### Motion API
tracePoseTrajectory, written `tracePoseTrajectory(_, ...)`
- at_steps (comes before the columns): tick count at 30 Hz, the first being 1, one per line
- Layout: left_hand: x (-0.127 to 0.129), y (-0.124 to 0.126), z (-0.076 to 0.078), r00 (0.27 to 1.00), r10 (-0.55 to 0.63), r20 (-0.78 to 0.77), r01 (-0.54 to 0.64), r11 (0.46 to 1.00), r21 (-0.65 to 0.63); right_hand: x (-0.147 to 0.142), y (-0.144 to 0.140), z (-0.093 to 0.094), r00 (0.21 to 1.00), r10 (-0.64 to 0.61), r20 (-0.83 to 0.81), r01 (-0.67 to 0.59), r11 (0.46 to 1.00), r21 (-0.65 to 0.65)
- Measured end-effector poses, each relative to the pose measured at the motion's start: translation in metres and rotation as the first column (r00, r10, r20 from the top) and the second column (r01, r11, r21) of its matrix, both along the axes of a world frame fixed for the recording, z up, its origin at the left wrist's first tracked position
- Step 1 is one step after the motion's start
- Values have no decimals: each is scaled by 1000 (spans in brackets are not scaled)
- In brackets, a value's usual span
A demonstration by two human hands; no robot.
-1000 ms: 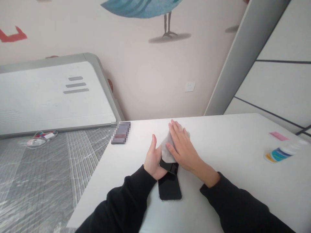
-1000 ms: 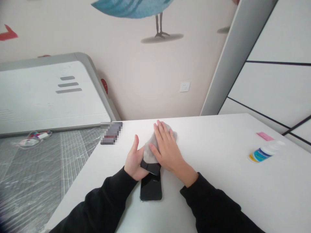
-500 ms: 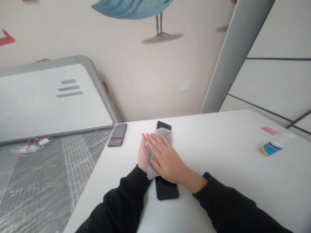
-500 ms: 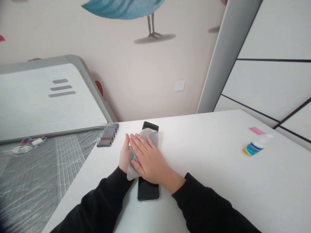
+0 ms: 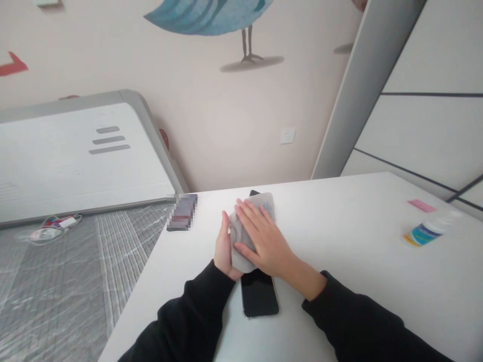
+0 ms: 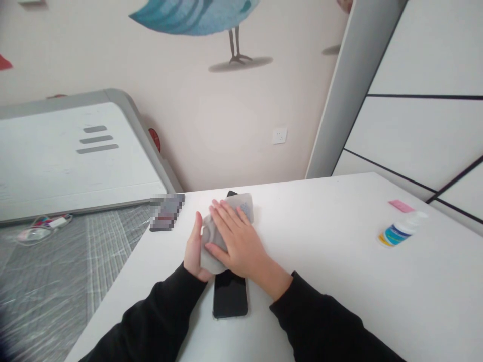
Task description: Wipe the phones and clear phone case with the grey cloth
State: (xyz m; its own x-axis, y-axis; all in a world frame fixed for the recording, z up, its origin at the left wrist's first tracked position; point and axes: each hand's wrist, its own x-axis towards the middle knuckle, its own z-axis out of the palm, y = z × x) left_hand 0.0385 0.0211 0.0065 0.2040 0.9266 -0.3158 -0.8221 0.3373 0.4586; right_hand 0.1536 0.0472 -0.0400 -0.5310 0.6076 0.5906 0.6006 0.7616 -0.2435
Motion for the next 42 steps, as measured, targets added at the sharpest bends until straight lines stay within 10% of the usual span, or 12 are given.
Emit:
tracePoseTrajectory(5, 7, -5, -13, 965, -256, 58, 244, 957, 154, 10, 16, -13, 916, -303, -264, 294, 953, -77)
tracePoseTrajectory(13, 1, 1, -2, 999, 0, 51, -1, 1000, 17, -13, -15, -3, 999, -8, -33, 9, 1000, 26)
tracePoseTrajectory(23, 10, -9, -19, 978, -190, 84, 179, 976, 125, -2, 2, -10, 912, -301, -278, 304, 952, -33)
tracePoseTrajectory(30, 2, -1, -13, 994, 84, 69, -87, 995, 45, -18, -12, -12, 996, -31, -81, 31, 1000, -1)
tracePoseTrajectory(36, 14, -7, -13, 987, -153, 54, 145, 980, 136, -5, 12, -24, 885, -332, -326, 307, 943, -128)
tracePoseTrajectory(42, 8, -3, -12, 995, 51, 82, -58, 996, 74, -16, -9, -8, 994, -29, -105, 38, 996, 83)
